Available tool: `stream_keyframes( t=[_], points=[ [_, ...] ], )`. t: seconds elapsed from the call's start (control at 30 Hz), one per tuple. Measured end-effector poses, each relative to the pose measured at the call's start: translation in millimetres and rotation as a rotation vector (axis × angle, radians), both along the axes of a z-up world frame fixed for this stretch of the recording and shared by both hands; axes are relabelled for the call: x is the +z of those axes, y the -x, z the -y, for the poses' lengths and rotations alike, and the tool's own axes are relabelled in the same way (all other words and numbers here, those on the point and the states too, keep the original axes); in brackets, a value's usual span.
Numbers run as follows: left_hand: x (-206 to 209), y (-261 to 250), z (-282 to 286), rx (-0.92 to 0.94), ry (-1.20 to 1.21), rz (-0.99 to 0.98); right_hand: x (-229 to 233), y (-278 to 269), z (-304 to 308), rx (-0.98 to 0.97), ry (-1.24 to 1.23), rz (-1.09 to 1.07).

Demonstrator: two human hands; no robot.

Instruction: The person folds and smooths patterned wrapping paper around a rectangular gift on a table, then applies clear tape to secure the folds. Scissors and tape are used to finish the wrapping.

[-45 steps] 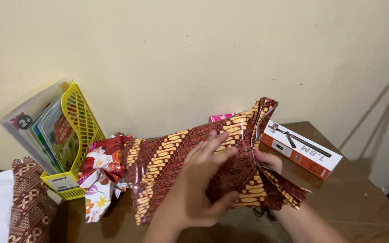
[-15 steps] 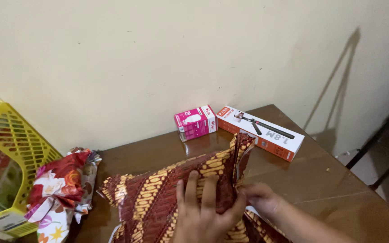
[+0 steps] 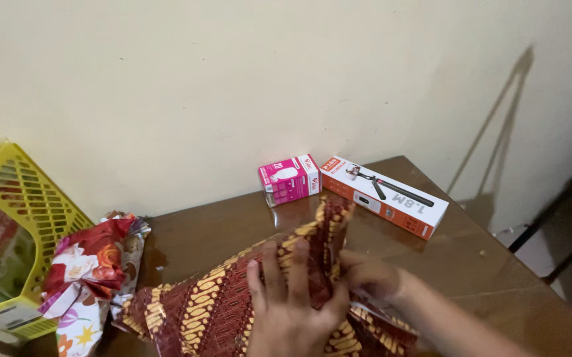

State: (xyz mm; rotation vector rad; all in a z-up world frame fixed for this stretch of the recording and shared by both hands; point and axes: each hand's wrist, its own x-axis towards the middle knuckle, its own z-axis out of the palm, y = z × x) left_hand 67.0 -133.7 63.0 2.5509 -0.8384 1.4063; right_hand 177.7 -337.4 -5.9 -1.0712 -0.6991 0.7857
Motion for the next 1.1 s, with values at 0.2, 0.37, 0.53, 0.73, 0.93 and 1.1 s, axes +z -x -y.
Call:
stream_keyframes(
  t=[0.2,0.37,0.53,0.73,0.93,1.1],
  points=[
    [36,11,-48,-0.018,0.013,-0.158,92,14,-28,0.028,0.170,0.287],
    [60,19,-77,-0.089,0.044,-0.217,125,36,-54,-0.092,0.099,0.518],
    [58,15,-67,-0.010,0.049,-0.076,134,42,-65,-0.248,0.256,0.828],
    [53,1,-64,-0.008,0.098,-0.081,154,60,-43,-0.933,0.351,1.673],
    [49,0,-58,-0.051,0.045,-0.237,150,59,-44,-1.072,0.472,2.043],
    [46,-3,-49,-0.028,0.054,-0.264,140,39,-53,-1.078,0.414,2.004]
  ],
)
